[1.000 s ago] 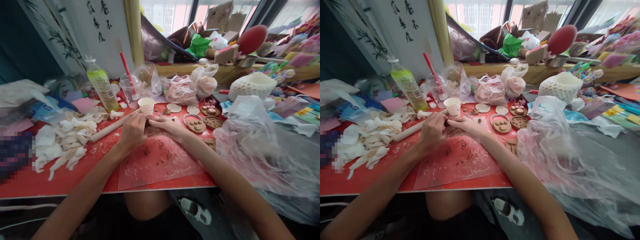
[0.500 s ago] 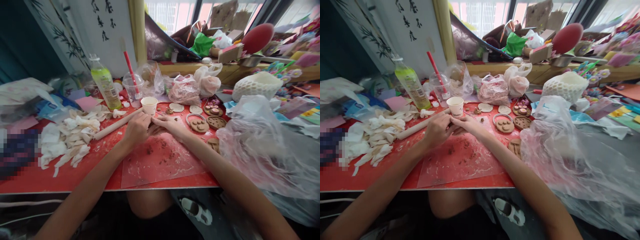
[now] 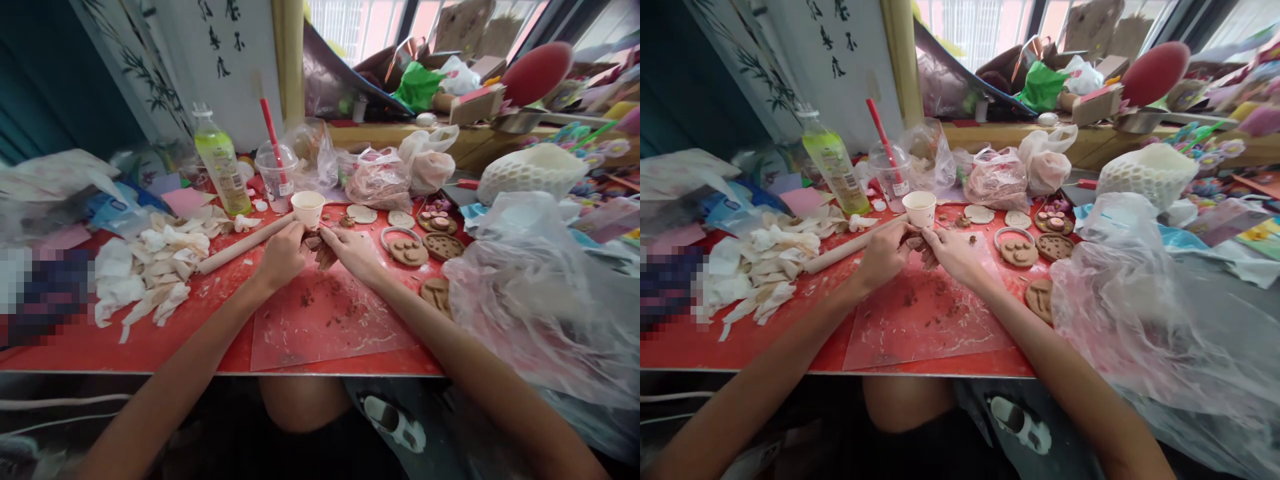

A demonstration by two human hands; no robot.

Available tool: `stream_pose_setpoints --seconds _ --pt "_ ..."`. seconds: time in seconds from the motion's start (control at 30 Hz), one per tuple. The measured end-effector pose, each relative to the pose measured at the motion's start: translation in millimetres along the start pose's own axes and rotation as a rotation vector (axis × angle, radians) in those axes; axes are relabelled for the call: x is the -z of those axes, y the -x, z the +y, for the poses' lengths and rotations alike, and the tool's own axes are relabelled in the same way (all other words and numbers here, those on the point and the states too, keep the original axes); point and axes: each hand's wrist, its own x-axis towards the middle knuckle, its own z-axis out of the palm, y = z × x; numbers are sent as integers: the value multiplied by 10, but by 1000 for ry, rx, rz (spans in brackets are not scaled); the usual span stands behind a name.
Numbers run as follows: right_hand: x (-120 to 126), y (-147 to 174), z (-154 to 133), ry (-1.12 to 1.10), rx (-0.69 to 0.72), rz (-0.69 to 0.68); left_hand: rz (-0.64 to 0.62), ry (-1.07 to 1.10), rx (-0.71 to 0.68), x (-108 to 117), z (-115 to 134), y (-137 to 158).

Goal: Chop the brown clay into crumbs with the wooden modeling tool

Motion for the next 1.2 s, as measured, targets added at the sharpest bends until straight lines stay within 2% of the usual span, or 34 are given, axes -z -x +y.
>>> stream_pose_setpoints --seconds 0.13,0.3,0.4,0.73,0.93,1.2 --pt "32 -4 -43 -3 -21 4 31 119 10 35 1 -9" --pt "108 -32 -105 -157 -91 -82 9 352 104 32 -30 -25" --pt "113 -27 -128 -214 -113 -91 0 404 160 3 -65 -36" --pt "32 -42 -91 -119 -27 -47 -45 577 211 3 -53 -40" --pt "79 -30 -93 -199 -14 -29 -70 723 266 16 -50 -65" --pt "169 -29 -152 -389 15 -8 -109 1081 430 108 69 -66"
